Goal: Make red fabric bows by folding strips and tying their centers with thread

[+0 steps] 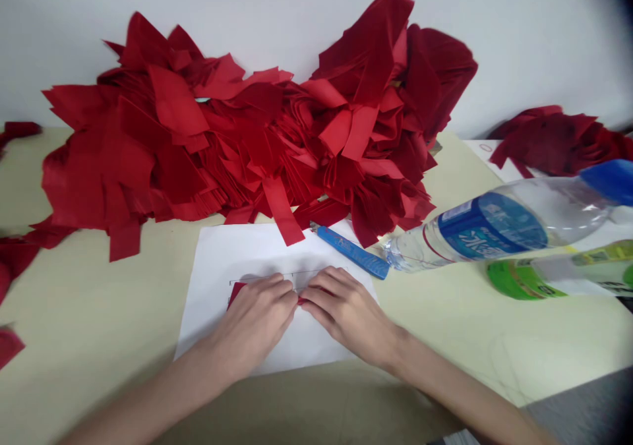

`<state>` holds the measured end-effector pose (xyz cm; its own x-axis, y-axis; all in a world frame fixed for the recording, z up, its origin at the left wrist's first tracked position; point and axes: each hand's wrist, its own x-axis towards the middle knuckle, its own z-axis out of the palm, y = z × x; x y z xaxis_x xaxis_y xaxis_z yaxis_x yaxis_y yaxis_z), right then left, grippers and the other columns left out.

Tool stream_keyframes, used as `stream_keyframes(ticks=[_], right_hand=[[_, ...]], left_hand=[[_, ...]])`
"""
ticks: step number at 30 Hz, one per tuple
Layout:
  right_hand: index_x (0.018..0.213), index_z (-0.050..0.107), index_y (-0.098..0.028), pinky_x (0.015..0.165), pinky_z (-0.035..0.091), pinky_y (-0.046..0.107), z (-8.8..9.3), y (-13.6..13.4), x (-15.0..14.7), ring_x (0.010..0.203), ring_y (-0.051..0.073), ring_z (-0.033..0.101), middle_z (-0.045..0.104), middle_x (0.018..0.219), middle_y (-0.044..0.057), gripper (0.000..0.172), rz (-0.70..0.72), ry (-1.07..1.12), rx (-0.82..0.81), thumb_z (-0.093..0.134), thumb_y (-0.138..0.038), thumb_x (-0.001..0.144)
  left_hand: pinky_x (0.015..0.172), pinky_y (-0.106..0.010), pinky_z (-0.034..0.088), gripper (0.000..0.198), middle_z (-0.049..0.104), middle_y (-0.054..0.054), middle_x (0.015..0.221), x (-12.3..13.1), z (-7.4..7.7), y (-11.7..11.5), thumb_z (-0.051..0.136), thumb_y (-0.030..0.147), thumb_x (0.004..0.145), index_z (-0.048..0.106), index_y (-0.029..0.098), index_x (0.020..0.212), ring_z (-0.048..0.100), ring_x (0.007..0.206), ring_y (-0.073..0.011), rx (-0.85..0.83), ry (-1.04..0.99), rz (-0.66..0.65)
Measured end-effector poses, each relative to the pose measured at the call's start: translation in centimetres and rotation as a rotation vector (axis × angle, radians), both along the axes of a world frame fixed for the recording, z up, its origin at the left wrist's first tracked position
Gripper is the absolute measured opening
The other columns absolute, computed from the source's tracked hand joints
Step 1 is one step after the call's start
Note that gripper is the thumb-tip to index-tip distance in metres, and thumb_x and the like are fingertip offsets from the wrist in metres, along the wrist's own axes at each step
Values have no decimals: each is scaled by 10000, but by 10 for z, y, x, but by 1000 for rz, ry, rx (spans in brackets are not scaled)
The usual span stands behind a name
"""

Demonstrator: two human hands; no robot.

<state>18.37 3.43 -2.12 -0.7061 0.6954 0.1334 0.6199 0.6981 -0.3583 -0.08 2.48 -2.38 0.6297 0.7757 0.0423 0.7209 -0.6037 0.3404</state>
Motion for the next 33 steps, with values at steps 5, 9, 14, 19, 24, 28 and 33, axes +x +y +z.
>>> stream_keyframes(ticks=[5,9,14,19,24,28,33], right_hand=[[859,650,-146,750,469,356,-4,-2,-3,818,195,547,621,806,67,223,46,-32,95,448,-212,928],[846,641,-150,743,478,345,0,1,1,826,194,559,627,800,64,209,70,-27,128,455,-199,927],[1073,595,-143,817,475,373,17,27,26,937,226,561,628,1006,108,209,-274,117,239,505,-231,906],[1049,628,-153,665,472,357,17,54,39,819,261,607,656,921,107,241,-440,-121,118,609,-267,837],[816,671,-191,602,441,262,11,63,36,709,165,617,654,830,34,108,-435,-28,37,568,-184,847],[800,644,-178,582,437,253,18,63,34,657,140,596,659,819,33,149,-451,60,15,511,-185,867],[802,604,-165,511,405,221,39,53,25,597,110,535,624,719,9,154,-416,405,-320,525,-277,872]], left_hand=[[577,-309,434,245,580,-28,682,-1,-1,-2,459,82,875,550,167,663,551,678,-188,50,7,-17],[589,-314,458,221,565,-34,692,0,-4,-5,465,65,857,543,170,679,544,697,-198,122,30,-33],[591,-332,477,180,549,-55,738,2,-7,-8,471,2,798,551,147,728,537,739,-224,229,203,-103],[598,-322,478,155,569,-83,802,4,-12,-7,483,-1,779,568,127,794,527,795,-236,239,219,-69],[600,-292,450,149,552,-40,758,1,1,1,450,72,820,538,170,750,518,765,-195,34,-50,99],[556,-246,398,174,449,19,669,-7,23,9,433,223,856,505,189,701,445,619,-124,-566,-581,309],[509,-225,359,219,356,31,627,-13,33,16,422,287,848,424,193,650,354,542,-93,-1197,-1048,450]])
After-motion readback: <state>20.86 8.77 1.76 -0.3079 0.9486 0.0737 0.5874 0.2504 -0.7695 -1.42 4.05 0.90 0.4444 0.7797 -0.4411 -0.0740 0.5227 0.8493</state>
